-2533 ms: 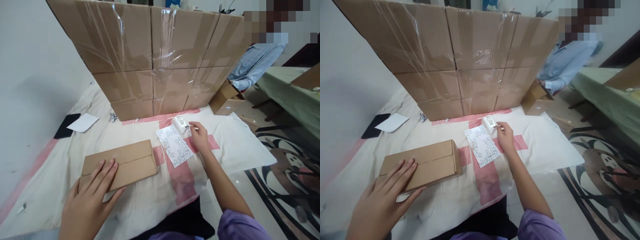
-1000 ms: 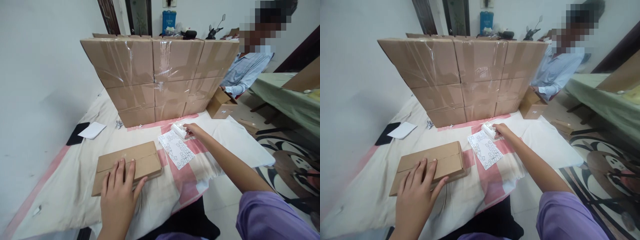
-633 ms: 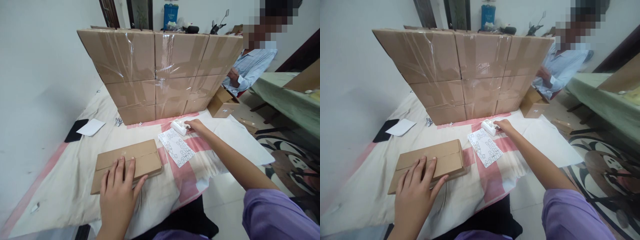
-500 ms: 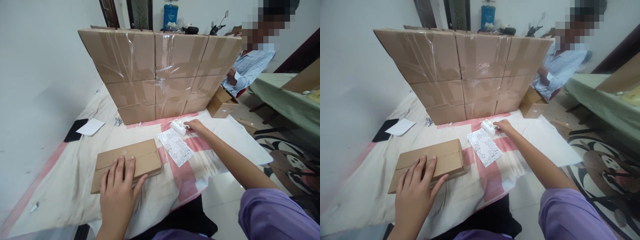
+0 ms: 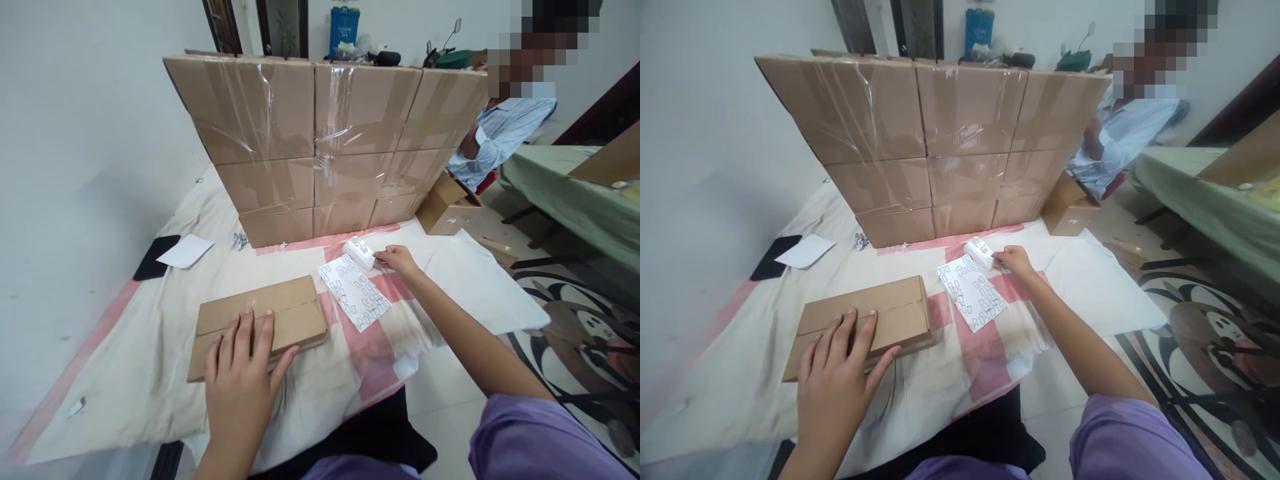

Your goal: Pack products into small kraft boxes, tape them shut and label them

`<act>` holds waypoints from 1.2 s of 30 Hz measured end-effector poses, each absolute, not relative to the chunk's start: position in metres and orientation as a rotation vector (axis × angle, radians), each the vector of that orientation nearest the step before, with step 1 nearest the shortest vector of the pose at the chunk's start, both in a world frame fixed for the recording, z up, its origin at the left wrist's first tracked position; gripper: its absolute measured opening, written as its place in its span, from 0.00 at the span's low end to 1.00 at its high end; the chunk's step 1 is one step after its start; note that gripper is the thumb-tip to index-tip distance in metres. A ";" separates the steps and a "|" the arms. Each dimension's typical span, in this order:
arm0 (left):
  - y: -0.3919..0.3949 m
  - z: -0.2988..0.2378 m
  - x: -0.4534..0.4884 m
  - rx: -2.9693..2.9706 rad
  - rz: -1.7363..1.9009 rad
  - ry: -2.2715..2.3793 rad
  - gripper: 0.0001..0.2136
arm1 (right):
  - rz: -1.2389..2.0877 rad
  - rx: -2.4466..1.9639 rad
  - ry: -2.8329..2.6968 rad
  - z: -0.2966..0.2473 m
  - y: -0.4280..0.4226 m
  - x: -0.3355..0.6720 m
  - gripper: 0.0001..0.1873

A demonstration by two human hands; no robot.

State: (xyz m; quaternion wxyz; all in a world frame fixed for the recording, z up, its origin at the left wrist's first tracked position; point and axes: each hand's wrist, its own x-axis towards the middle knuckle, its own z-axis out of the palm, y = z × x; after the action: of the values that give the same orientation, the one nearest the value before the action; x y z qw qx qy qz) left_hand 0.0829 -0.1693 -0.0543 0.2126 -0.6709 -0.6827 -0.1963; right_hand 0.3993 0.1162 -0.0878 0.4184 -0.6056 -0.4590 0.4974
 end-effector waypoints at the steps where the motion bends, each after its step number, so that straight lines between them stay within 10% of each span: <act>1: -0.169 -0.055 0.083 -1.864 -0.551 -1.904 0.28 | 1.236 -1.514 -1.155 -0.089 0.115 0.399 0.36; 36: -0.169 -0.052 0.083 -1.854 -0.500 -1.907 0.29 | 1.330 -1.224 -1.078 -0.113 0.103 0.394 0.31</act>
State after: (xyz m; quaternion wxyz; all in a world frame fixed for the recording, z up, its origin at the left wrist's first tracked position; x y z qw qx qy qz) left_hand 0.0829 -0.1686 -0.0518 0.2159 -0.6691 -0.6879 -0.1803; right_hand 0.3935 0.1034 -0.1125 0.4957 -0.5050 -0.4450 0.5489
